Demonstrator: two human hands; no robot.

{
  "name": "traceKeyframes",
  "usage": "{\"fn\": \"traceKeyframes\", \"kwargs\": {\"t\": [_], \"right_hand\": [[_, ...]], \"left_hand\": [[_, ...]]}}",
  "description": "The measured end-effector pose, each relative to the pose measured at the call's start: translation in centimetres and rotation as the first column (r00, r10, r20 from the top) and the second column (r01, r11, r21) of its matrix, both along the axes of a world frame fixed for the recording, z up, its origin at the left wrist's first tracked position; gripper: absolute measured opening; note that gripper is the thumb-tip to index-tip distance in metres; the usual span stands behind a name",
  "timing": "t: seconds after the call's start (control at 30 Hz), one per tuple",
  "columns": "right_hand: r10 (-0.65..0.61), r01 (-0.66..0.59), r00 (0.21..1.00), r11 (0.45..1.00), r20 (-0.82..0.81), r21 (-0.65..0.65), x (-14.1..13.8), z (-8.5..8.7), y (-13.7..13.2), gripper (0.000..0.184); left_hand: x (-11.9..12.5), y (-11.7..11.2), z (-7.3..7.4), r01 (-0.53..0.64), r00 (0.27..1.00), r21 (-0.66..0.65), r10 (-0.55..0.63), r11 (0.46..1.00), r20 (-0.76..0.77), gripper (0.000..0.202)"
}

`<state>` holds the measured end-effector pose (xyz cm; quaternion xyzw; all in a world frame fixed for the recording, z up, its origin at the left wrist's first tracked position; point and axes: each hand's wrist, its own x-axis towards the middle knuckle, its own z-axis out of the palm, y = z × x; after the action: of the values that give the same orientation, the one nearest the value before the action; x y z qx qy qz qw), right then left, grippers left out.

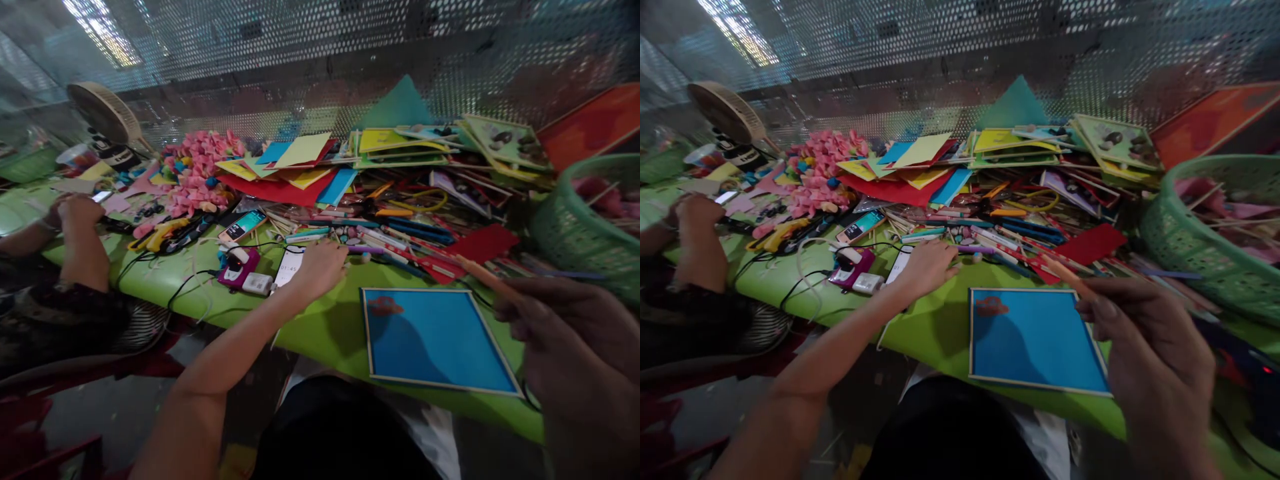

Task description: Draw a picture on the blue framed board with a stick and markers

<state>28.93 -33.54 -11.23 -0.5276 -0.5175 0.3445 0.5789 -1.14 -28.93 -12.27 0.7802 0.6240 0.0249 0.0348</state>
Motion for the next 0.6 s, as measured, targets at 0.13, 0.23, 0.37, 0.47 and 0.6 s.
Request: {"fn": "traceKeyframes", "kwargs": {"t": [0.13,0.23,0.37,0.47,0.6], "right_hand": [[0.164,-0.165,0.985,0.986,-0.045,-0.021,-1.3,-0.9,1.5,0.025],[0.236,-0.241,0.967,0.970,-0.097,-0.040,-1.7,-2.2,2.2,0.021],[0.291,-0.300,0.951,0.950,-0.105,-0.085,-1.7,-3.4,2.5,0.024],[0.319,-0.327,0.944,0.940,-0.082,-0.098,-1.6,-3.6,2.2,0.028],[0.335,-0.337,0.942,0.936,-0.031,-0.105,-1.4,-3.5,1.7,0.030]], "left_hand": [[0.2,-0.3,-0.9,-0.024,0.992,0.012,0.022,1.000,0.121,0.021],[-0.2,-0.5,-0.8,-0.053,0.955,0.013,0.047,0.998,0.293,0.023],[-0.7,-1.2,0.4,-0.088,0.783,0.016,0.059,0.996,0.619,0.027],[0.1,-2.2,0.9,-0.085,0.515,-0.021,0.062,0.996,0.855,0.022],[2.5,-3.4,-0.1,-0.103,0.077,-0.130,0.138,0.986,0.988,0.032]]}}
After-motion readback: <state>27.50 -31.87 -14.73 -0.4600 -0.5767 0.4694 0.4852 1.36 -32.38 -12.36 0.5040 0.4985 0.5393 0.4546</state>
